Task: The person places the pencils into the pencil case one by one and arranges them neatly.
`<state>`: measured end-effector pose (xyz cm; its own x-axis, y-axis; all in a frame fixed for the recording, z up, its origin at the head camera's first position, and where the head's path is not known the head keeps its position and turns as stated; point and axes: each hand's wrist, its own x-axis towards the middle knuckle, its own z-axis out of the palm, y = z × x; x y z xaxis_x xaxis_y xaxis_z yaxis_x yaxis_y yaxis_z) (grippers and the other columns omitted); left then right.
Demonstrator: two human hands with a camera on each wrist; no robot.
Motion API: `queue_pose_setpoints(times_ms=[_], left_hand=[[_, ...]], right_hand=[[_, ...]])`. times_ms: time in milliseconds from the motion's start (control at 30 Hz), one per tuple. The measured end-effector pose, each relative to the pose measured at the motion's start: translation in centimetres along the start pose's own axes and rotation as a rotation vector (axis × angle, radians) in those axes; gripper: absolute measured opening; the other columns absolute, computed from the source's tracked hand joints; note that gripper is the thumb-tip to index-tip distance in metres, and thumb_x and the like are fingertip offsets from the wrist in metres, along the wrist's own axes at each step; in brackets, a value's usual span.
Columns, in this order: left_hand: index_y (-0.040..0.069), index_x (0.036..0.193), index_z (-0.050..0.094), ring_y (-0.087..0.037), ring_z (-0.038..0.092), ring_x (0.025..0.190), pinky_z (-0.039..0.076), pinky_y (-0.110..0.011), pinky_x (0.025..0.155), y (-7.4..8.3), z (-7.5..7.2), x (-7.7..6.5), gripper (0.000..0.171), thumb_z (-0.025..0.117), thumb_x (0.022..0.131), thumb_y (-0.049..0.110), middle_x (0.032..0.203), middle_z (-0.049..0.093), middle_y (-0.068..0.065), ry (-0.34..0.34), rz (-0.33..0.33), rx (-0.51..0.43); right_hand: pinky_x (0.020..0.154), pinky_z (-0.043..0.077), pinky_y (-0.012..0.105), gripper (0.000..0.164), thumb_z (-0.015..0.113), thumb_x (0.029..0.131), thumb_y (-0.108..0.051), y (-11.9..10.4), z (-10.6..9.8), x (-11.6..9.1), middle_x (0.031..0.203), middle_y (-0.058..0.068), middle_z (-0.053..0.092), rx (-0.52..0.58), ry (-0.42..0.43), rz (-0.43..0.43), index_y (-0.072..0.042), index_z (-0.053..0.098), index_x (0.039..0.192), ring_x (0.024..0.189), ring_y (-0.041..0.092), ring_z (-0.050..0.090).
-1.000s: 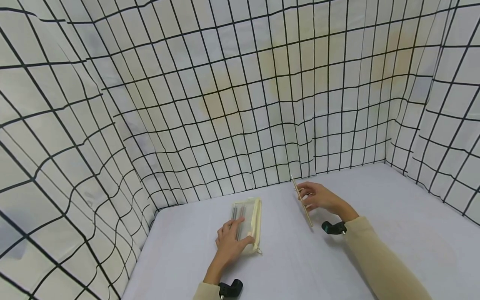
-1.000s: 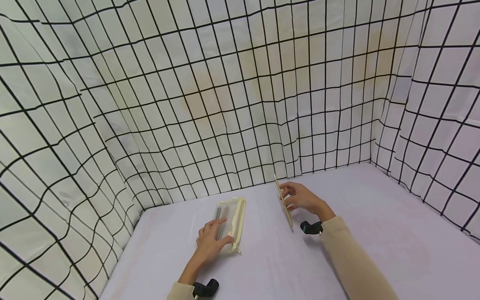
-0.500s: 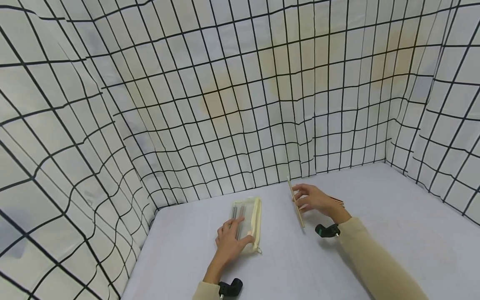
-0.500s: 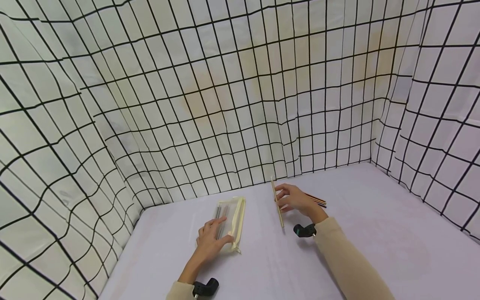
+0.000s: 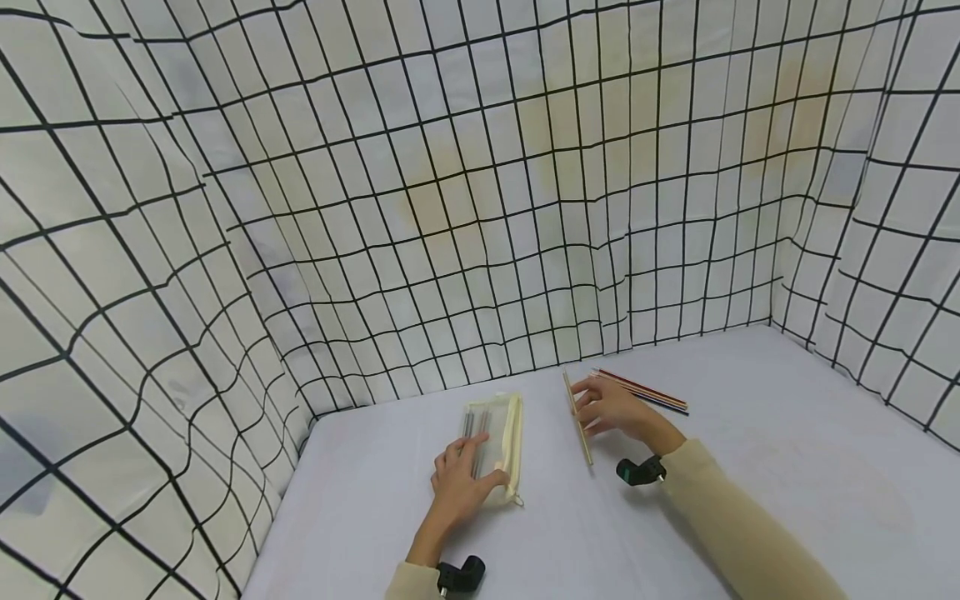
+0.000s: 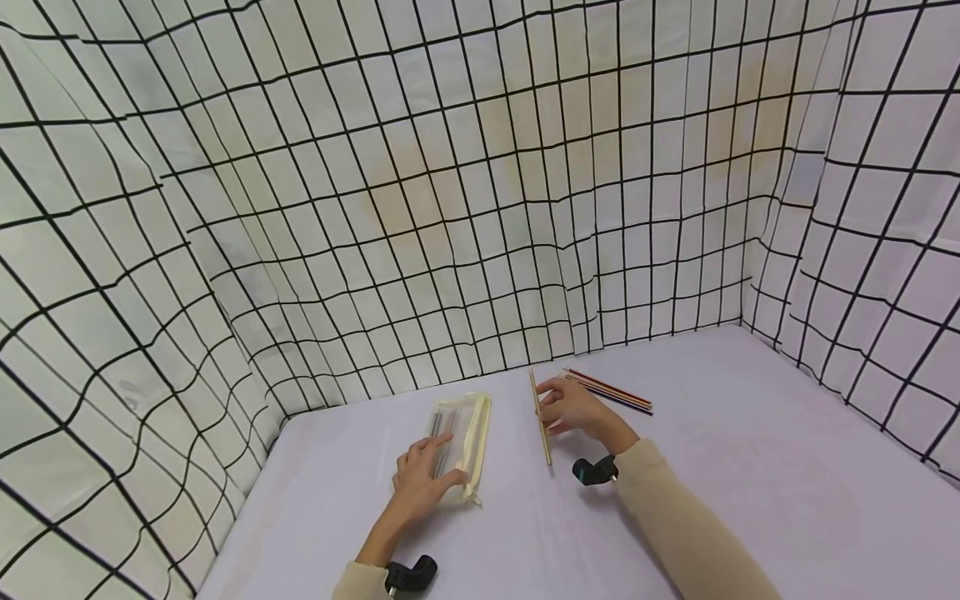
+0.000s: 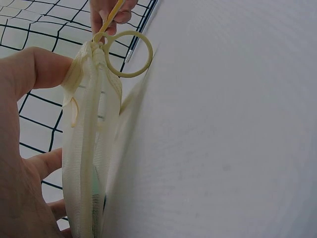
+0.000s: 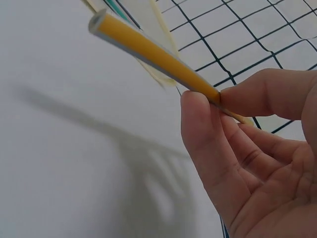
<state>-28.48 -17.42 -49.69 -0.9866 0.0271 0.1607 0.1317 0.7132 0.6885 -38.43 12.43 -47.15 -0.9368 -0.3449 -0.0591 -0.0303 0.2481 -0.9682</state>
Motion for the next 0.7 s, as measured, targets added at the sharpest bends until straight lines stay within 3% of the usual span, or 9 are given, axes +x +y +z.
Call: queue_pose_setpoints(times_ms=[700], left_hand=[[0.018, 0.147, 0.054, -0.047, 0.027, 0.141, 0.02, -0.073, 0.109, 0.0, 0.0, 0.1, 0.079, 0.073, 0.073, 0.041, 0.153, 0.039, -0.021, 0.0, -0.012, -0.013]], right_hand=[[0.072, 0.062, 0.034, 0.051, 0.068, 0.088, 0.001, -0.8, 4.2, -0.1, 0.103, 0.014, 0.066, 0.044, -0.032, 0.117, 0.001, 0.054, 0.137, 0.085, 0.021, 0.067]])
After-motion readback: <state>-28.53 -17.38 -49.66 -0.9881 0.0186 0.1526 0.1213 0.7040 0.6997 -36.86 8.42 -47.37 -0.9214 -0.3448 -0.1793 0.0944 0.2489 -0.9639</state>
